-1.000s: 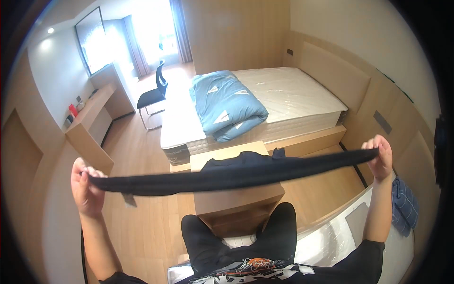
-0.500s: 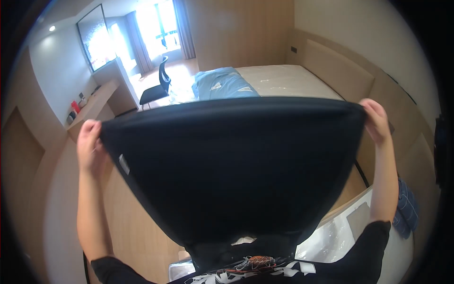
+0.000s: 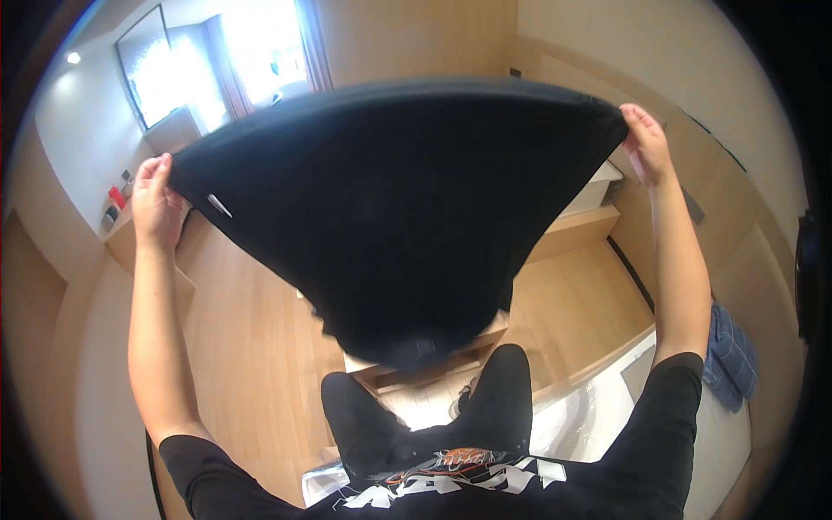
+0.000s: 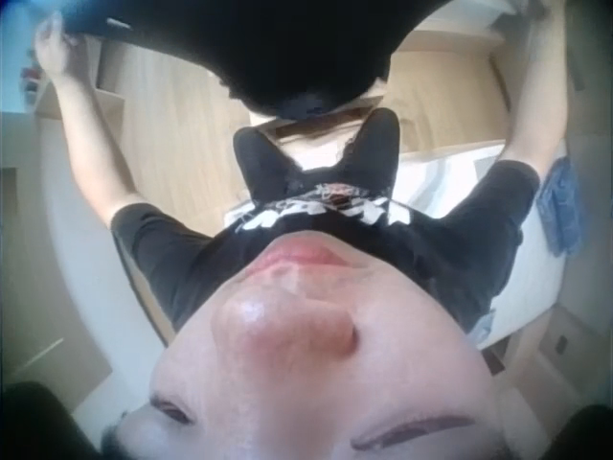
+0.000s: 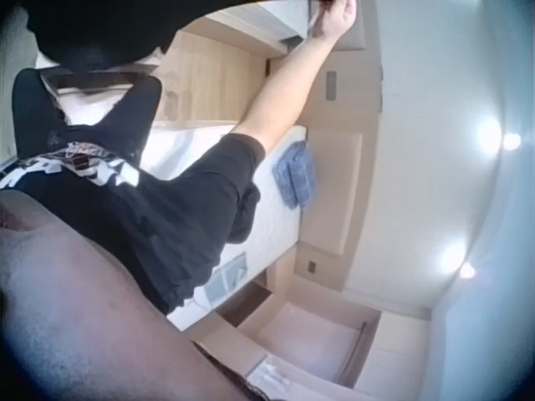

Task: The person folds a black t-shirt on a small wooden table. They spread the shirt out, align the edges, and fold the sleeves and body together.

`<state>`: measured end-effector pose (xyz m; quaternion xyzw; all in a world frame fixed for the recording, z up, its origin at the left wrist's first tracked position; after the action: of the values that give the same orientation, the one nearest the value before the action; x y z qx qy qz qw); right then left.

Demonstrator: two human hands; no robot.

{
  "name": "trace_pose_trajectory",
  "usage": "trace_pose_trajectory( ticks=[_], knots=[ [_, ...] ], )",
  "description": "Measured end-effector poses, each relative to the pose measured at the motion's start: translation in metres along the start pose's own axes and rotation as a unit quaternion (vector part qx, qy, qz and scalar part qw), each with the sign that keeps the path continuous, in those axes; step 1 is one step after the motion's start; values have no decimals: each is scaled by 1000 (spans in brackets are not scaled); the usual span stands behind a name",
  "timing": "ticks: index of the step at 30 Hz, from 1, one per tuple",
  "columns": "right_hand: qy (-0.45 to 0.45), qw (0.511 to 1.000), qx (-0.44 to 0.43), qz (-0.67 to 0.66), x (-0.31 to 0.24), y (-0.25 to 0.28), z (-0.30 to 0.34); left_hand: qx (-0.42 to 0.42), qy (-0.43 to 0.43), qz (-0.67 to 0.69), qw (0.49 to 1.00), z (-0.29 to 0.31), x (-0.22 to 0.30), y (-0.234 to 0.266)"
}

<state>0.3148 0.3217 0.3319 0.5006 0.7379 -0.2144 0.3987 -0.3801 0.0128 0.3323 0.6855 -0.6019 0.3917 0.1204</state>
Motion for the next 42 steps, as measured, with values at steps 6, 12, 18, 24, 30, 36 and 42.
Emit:
trace_pose_trajectory(
  ticks=[6,12,18,24,30,36,42],
  knots=[
    [79,996,-18,-38,-35,-9,-7,-10,-36,0,999,-6,36,3],
    [46,997,-66,-5,-43,-18,11,-17,-6,3,1000,6,36,17],
    [-14,988,-143,-47,-62,-20,38,2,37,2,999,28,50,7],
    [35,953,-274,-128,-66,-39,72,58,115,-39,991,47,11,17],
    [59,948,-305,65,-104,-113,103,107,173,-22,979,71,-65,0],
    [157,931,-305,126,-131,-178,122,126,175,-59,975,84,-97,-31],
    [105,923,-369,-10,-111,-260,137,50,188,-79,978,135,-98,-144]
  ],
)
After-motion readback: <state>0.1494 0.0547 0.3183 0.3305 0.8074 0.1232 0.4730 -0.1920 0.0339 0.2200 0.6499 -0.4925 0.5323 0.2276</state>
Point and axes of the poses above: each hand's wrist, its own z-axis away from the middle knuckle, its own y-axis out of the back of the hand, x = y × z, the point moved 3 cm from there along -z, towards the middle knuckle, and after that the axes turned 7 degrees about z, right-handed, at the moved point
